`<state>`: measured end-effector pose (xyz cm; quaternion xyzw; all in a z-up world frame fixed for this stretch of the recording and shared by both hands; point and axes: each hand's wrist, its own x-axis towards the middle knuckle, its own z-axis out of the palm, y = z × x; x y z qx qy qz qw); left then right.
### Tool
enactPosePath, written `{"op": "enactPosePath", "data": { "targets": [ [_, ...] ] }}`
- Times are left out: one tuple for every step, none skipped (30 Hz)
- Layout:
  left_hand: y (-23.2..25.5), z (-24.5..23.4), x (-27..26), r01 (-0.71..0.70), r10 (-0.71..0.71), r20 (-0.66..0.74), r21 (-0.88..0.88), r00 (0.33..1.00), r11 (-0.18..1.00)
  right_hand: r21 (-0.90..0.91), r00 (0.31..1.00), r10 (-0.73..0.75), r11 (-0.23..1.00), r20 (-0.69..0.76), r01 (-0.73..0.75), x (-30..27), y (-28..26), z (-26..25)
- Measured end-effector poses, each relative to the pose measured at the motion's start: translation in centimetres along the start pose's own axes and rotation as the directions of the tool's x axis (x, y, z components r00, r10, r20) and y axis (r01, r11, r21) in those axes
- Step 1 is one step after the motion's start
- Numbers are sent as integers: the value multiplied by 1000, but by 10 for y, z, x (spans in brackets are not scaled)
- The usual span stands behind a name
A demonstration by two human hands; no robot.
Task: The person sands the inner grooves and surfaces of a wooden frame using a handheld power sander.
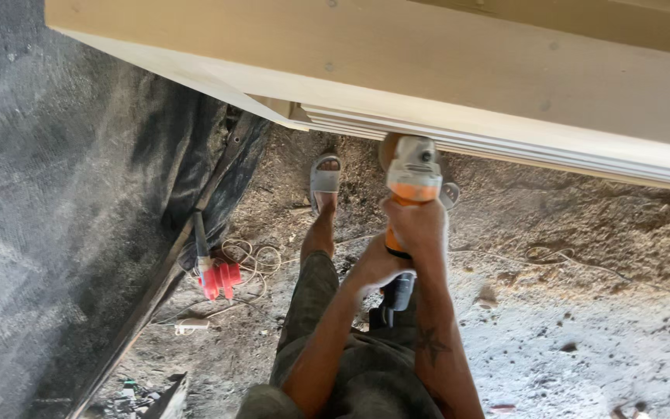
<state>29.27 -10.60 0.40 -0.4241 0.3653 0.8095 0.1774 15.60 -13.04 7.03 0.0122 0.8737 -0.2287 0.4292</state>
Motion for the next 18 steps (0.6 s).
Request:
{"op": "enactPosePath", "data": {
  "targets": [
    [-2,-12,-5,-34,34,-16,-15,999,999,14,998,47,999,43,-47,-2,-9,11],
    [-3,-25,-9,-68,67,-32,-30,997,997,27,992,92,995,86,-95,-7,-18,22],
    [-3,-38,-13,-106,104,-53,-45,993,993,51,997,40,998,72,-43,-13,-26,32],
    [-4,-50,-18,-123,120,-44,-80,992,989,73,998,-13,997,56,8,-19,-33,41],
    [-4,-61,-20,-145,142,-39,-117,989,982,92,997,-71,993,41,67,-23,-40,49],
    [-4,-71,-23,-168,164,-35,-155,986,974,88,997,-74,994,31,71,-27,-46,56],
    [-4,-79,-25,-176,174,-32,-125,984,976,81,996,-81,994,26,78,-30,-51,61],
    [-3,-83,-27,-185,183,-29,-95,983,978,74,996,-88,994,20,86,-31,-54,65],
    [-4,-85,-29,-187,186,-24,-64,982,980,55,996,-81,995,26,80,-32,-54,66],
    [-3,-83,-30,-170,168,-39,-50,985,984,35,997,-75,997,33,74,-32,-54,65],
    [-2,-77,-28,-155,153,-49,-34,987,987,17,997,-69,997,34,69,-28,-52,62],
    [0,-70,-24,-139,137,-61,-19,989,990,22,998,-46,999,41,45,-24,-49,57],
    [1,-59,-21,-116,116,-43,2,992,993,22,999,-15,1000,51,13,-22,-43,49],
    [3,-48,-18,-93,94,-25,23,995,995,21,998,17,1000,61,-18,-19,-37,41],
    [5,-38,-15,-74,74,-1,51,997,996,-10,997,52,999,50,-51,-16,-30,32],
    [6,-24,-14,-33,33,-9,-7,999,999,-41,996,86,996,39,-84,-14,-24,22],
    [9,-12,-11,-3,2,-17,-57,1000,998,-66,994,109,992,24,-107,-8,-20,14],
    [13,-3,-7,27,-29,-23,-108,999,994,-1,993,116,993,27,-116,-4,-17,6]
  ]
}}
